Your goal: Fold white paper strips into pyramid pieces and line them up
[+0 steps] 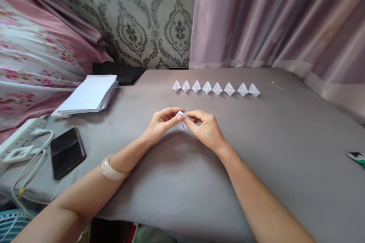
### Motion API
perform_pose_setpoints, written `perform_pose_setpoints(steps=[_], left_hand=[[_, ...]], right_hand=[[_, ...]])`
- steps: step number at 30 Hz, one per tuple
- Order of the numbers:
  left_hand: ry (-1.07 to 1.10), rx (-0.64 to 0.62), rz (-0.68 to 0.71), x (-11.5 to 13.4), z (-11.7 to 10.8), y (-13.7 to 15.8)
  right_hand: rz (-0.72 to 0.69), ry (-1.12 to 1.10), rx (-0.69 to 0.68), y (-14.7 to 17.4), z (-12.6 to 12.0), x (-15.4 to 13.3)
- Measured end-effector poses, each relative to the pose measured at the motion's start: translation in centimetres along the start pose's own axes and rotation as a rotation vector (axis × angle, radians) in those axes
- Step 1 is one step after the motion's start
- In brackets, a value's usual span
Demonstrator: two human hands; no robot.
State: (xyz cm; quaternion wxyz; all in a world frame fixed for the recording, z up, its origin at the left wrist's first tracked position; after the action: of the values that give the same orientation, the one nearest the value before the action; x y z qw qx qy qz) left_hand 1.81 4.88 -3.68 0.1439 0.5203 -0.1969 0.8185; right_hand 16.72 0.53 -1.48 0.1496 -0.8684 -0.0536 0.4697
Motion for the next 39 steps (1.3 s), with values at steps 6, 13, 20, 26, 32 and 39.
perform_pose_setpoints(steps=[6,13,20,26,32,39], left_hand=[[0.015,0.087,0.009,0.0,-0.5,-0.1],[0.237,0.245,-0.099,-0.9,-0.9,-0.4],[0.066,0.07,-0.273,-0.9,-0.6,-0.2],[0.23,0.287,-0.303,-2.0,-1.6,-0.4],[0.171,0.204,-0.492,-2.2,-1.1,0.0],[-0.132,0.054,-0.529,-1.7,-1.3,0.3]], right_hand=[[0.046,-0.056,-0.023,0.2,0.6,0.2],[0.251,-0.277,-0.068,0.3,1.8,1.0],[0.263,-0.111,-0.193,-0.2,0.0,1.8],[0.48,-0.335,-0.168,0.2,1.2,2.6],[0.492,-0.268,-0.108,-0.1,1.1,3.3],[0.381,-0.111,-0.257,-0.3,-0.3,3.5]])
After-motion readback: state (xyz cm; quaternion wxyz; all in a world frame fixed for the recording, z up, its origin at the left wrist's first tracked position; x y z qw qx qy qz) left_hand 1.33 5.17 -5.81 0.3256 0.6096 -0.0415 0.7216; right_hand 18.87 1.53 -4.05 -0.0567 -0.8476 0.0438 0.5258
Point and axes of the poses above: each hand's wrist, its own y-axis away from the middle knuckle, its own z-axis out of the palm, x = y × z, the point moved 4 cm from there along -y, towards the middle knuckle, and after that the axes turned 13 degrees about y, right-handed, at the moved point
